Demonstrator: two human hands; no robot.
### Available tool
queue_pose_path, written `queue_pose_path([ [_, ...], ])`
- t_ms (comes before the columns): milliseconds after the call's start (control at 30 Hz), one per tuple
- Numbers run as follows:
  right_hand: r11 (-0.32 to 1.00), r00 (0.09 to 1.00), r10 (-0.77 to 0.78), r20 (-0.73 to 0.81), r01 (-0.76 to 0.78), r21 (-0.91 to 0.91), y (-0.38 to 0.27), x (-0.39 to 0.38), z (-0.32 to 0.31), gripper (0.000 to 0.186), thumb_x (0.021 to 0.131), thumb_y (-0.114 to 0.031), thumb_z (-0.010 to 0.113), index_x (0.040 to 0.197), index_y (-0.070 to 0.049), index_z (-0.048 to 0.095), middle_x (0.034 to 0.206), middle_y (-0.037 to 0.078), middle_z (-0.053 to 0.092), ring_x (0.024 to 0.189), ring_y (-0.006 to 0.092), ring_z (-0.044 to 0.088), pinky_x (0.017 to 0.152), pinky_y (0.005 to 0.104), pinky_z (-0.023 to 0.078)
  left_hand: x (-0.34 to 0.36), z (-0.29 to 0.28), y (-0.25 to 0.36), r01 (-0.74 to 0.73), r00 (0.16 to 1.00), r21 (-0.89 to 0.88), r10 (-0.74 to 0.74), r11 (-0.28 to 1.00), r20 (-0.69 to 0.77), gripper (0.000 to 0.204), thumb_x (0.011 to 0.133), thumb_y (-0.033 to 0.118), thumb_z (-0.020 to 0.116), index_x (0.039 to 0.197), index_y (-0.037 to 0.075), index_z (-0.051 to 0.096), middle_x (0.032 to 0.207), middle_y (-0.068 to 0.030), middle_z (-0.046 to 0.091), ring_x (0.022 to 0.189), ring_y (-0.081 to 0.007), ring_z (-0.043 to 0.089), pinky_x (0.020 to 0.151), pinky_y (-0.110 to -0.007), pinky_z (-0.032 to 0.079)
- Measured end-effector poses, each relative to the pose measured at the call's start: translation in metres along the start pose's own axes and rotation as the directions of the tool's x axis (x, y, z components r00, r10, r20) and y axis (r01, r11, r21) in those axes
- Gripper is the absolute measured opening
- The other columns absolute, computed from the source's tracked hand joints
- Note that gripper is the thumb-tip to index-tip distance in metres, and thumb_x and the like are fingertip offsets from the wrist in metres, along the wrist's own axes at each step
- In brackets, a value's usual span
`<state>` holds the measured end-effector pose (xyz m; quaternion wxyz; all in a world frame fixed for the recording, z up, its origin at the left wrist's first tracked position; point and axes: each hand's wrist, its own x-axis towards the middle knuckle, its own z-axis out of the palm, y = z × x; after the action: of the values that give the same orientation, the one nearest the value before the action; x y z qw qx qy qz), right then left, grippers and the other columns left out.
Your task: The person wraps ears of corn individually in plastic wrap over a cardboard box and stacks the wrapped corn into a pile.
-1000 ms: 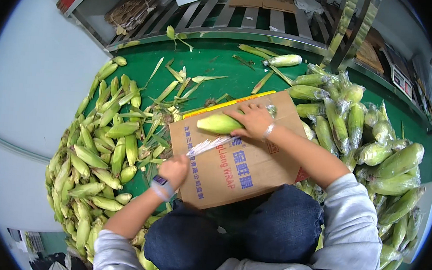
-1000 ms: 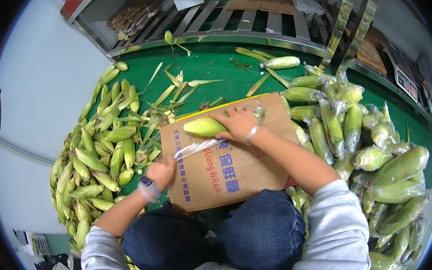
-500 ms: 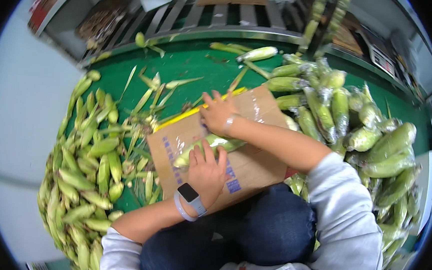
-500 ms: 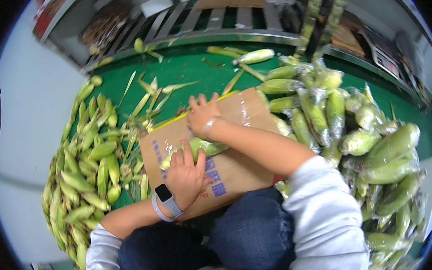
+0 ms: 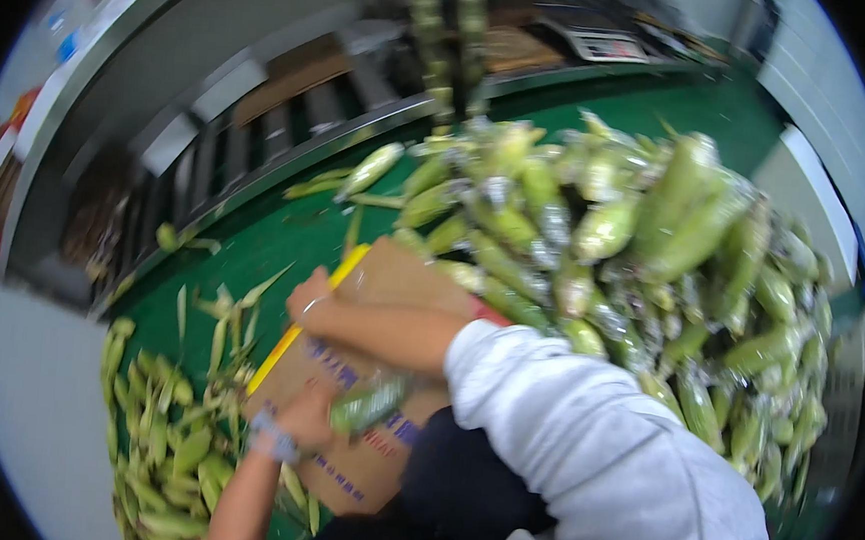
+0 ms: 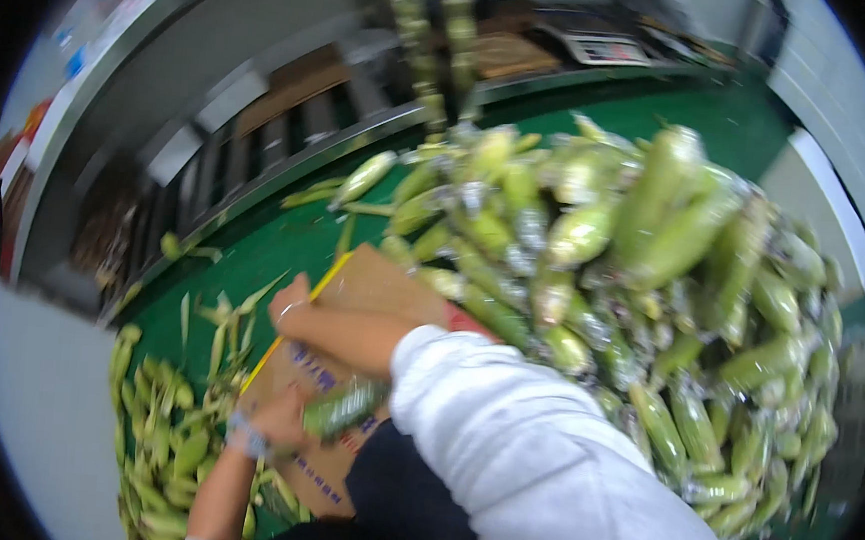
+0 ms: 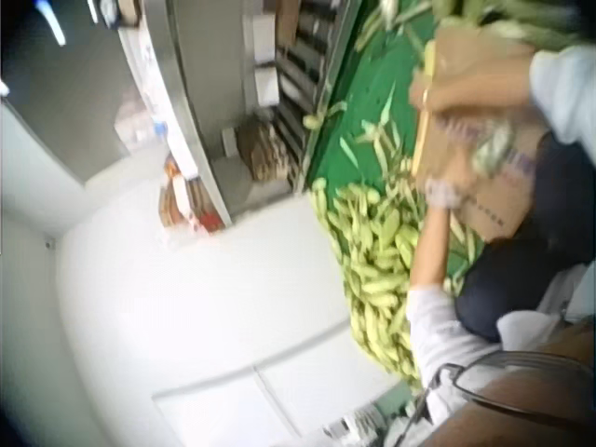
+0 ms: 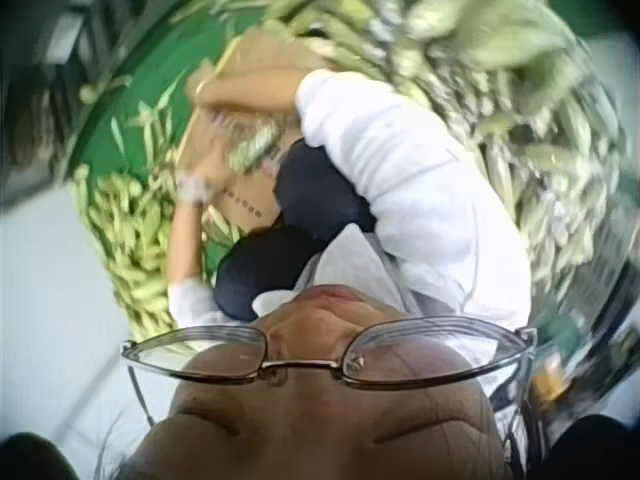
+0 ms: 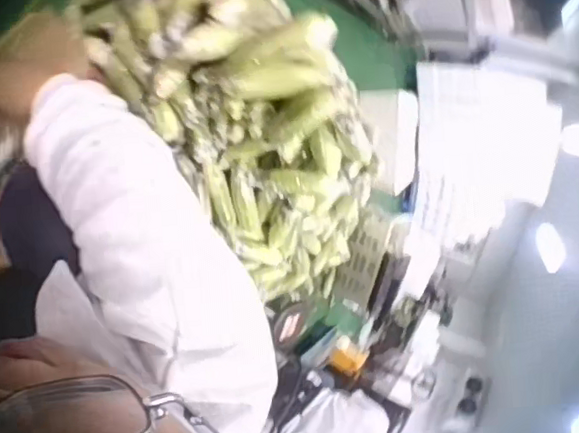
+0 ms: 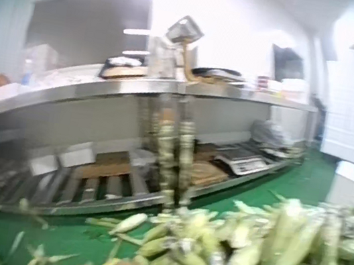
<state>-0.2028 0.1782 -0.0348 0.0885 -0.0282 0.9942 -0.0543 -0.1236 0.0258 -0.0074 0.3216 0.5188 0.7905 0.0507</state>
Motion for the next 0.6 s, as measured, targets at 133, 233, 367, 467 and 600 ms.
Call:
queue_pose_path([
  [133, 0.986, 0.993, -0.033, -0.11, 0.05, 0.162, 0.001, -0.003, 0.02, 0.023, 0.082, -0.019, 0.05, 0.096, -0.012, 0.067, 0.098, 0.003, 0.064, 0.097, 0.0214, 0.054, 0.08, 0.0425, 0.036, -0.058, 0.002, 0.059, 0.05, 0.723, -0.422, 0.259, 0.905, 0.641, 0.059, 0.07, 0.025, 0.069, 0.121, 0.003, 0.049, 0.12, -0.0177, 0.053, 0.111, -0.03, 0.051, 0.096, -0.038, 0.039],
  [233, 0.933, 0.949, -0.059, -0.311, 0.163, 0.32, 0.016, -0.024, 0.042, 0.032, 0.078, -0.019, 0.052, 0.106, -0.007, 0.06, 0.107, 0.008, 0.056, 0.104, 0.0241, 0.045, 0.087, 0.0437, 0.034, -0.075, 0.013, 0.047, 0.329, 0.784, -0.682, 0.214, 0.653, 0.583, 0.058, 0.072, 0.027, 0.068, 0.121, 0.002, 0.049, 0.12, -0.0176, 0.053, 0.109, -0.03, 0.051, 0.095, -0.038, 0.039],
  [367, 0.817, 0.941, -0.275, -0.197, 0.337, 0.468, -0.009, -0.066, 0.08, 0.062, 0.068, -0.046, 0.065, 0.106, 0.002, 0.057, 0.117, 0.021, 0.048, 0.108, 0.0372, 0.041, 0.093, 0.0439, 0.034, -0.091, 0.016, 0.042, 0.169, 0.972, -0.986, -0.165, 0.001, 0.167, 0.056, 0.074, 0.029, 0.066, 0.121, 0.001, 0.049, 0.12, -0.0174, 0.052, 0.108, -0.03, 0.051, 0.094, -0.039, 0.04],
  [467, -0.188, 0.647, -0.673, -0.359, 0.321, 0.928, -0.071, -0.128, 0.065, 0.064, 0.083, -0.057, 0.052, 0.099, 0.004, 0.054, 0.072, 0.016, 0.06, 0.077, 0.027, 0.06, 0.067, 0.0354, 0.047, -0.093, 0.01, 0.049, -0.187, 0.873, -0.978, -0.471, -0.091, -0.124, 0.056, 0.076, 0.03, 0.065, 0.12, 0.001, 0.049, 0.12, -0.0172, 0.052, 0.106, -0.03, 0.052, 0.093, -0.04, 0.04],
  [600, 0.115, 0.782, -0.45, -0.432, 0.53, 0.84, -0.038, -0.154, 0.032, 0.052, 0.075, -0.042, 0.062, 0.104, 0.0, 0.052, 0.08, 0.014, 0.058, 0.078, 0.0273, 0.058, 0.064, 0.0334, 0.047, -0.086, -0.011, 0.058, -0.484, 0.648, -0.875, -0.676, -0.009, -0.351, 0.055, 0.078, 0.033, 0.063, 0.12, 0.0, 0.049, 0.12, -0.017, 0.051, 0.105, -0.03, 0.052, 0.093, -0.041, 0.041],
])
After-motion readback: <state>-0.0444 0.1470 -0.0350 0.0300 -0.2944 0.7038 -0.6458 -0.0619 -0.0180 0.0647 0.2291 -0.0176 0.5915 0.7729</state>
